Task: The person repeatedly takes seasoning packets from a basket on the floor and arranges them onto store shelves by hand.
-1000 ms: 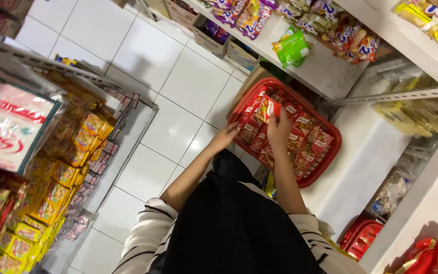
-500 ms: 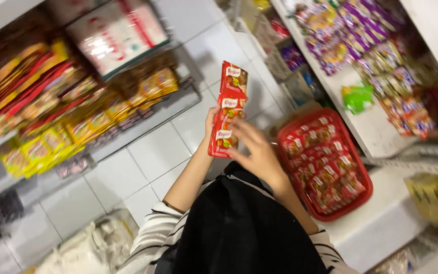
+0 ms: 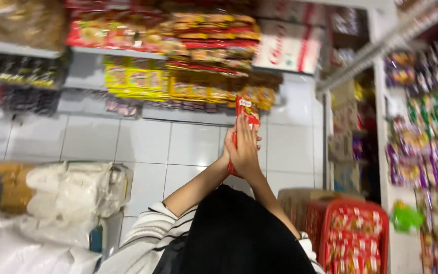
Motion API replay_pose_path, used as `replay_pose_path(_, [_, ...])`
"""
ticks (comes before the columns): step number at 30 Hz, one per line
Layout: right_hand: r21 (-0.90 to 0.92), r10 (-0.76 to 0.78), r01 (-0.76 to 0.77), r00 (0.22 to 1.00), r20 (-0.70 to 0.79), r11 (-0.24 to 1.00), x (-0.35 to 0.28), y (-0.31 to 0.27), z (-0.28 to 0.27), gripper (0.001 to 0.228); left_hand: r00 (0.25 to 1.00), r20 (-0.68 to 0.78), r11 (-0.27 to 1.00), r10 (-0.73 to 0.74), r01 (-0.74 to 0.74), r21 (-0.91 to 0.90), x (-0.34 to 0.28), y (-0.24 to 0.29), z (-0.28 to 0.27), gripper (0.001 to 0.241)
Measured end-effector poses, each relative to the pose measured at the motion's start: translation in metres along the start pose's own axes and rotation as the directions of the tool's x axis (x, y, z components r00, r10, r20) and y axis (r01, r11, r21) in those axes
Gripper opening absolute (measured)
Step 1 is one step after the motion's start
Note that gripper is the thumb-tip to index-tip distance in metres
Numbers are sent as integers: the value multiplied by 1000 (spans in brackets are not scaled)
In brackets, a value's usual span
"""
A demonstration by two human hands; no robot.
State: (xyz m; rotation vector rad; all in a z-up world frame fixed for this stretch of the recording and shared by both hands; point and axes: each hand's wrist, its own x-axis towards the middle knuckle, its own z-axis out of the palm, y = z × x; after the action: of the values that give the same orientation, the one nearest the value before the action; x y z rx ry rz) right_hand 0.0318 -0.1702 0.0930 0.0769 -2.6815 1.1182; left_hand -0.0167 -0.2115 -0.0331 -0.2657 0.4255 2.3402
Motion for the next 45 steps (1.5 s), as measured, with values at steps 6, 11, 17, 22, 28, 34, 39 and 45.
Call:
replay_pose_path(6, [87,-331,320,891,310,943,6,-59,54,80,986,2,976,166,-164,-141,-63,96,-55,66])
replay_pose_path(11, [796,-159,-362,859,487,485,7,-63,100,75,921,60,905,384,-363,-224,-124,171,-58,65])
replay_pose_path(17, [713,-55,-193,949,309,674,67,-36,137,49,936,132,944,328,-318,-90,-192,235,-45,68])
replay_pose_path(22, [779,-32,-515,827,562,357,132,-55,192,49,934,140,942,328,-335,32,-203,278,-37,58])
replay_pose_path(28, [828,-156,-293,900,408,478,234,-124,230,39,960,117,965,254,-260,42,-208,375,-18,65])
replay_pose_path(34, [839,-259,164,965,-28,519,317,-149,250,26,869,373,546,326,-495,676,-186,465,-47,77])
replay_pose_path(39, [583,-364,544,839,-405,603,352,-176,255,22,879,182,545,440,-422,725,-167,492,-72,48])
replay_pose_path(45, [274,-710,898,441,-549,345,405,-247,211,32,750,270,129,604,-427,895,-165,563,-41,39])
